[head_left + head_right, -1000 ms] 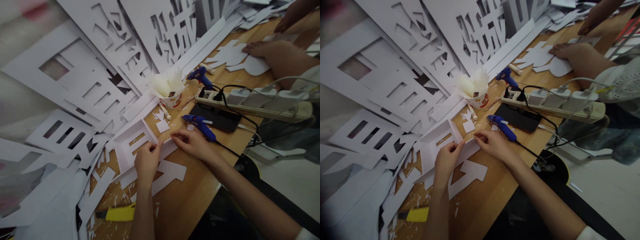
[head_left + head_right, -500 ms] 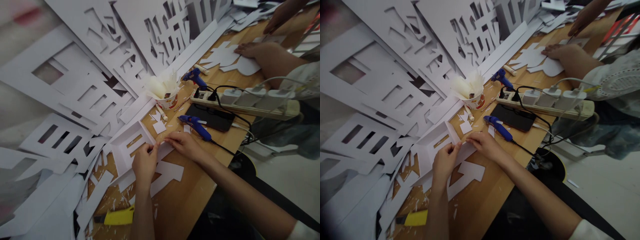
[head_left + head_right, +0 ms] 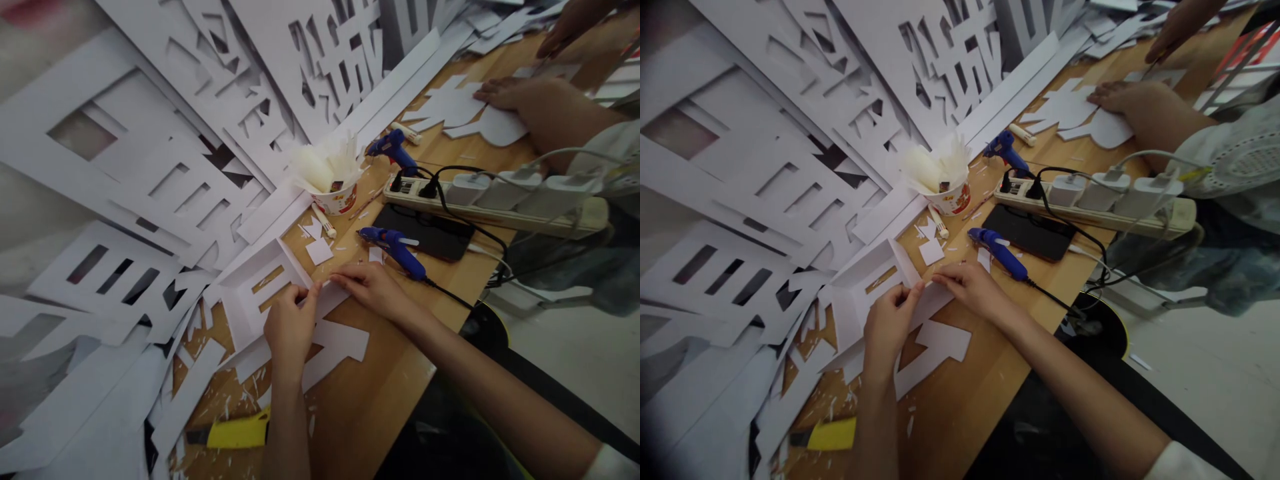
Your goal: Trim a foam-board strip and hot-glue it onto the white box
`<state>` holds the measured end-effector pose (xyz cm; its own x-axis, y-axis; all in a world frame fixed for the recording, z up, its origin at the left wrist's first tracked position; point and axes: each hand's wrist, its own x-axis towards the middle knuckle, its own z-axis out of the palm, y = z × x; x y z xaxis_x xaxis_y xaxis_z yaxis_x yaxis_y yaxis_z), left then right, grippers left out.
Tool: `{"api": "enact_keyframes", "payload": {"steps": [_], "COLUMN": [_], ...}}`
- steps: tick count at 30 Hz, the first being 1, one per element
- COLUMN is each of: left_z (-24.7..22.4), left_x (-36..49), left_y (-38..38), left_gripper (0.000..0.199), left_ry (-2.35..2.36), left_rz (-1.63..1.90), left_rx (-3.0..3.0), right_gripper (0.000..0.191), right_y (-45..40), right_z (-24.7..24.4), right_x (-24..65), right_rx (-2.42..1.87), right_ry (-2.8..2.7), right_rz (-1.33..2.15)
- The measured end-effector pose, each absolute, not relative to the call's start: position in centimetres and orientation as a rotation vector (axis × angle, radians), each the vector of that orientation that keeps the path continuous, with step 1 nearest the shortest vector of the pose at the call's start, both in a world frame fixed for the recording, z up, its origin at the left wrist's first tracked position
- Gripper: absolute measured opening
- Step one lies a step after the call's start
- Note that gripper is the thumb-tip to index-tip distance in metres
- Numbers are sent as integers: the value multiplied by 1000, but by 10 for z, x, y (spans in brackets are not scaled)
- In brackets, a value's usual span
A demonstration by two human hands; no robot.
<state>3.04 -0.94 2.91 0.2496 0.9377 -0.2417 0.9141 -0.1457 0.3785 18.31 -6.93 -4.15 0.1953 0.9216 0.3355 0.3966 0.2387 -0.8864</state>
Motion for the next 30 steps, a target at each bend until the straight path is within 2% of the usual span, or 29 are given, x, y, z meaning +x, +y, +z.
{"api": "enact_keyframes", "payload": {"steps": [4,11,20,30], "left_z": [30,30,29,28], "left_x": [30,32,31,32], "left_y": [-9,-10,-10,-10], "left_gripper": [43,42,42,42], "left_ry": [1689,1714,1712,1723], "left_rz": [76,76,90,87], "left_rx": [2064,2047,2077,2086], "right_gripper": [41,48,44,46], "right_y": [-71,-72,-71,-67], "right_z": [-39,-38,-36,-43], "right_x": [184,189,182,183], "right_rx": [-1392,-1483,-1470,-1486], "right_ry": [-1323,-1075,-1302,-1364], "right_rz": [604,417,561,570]}}
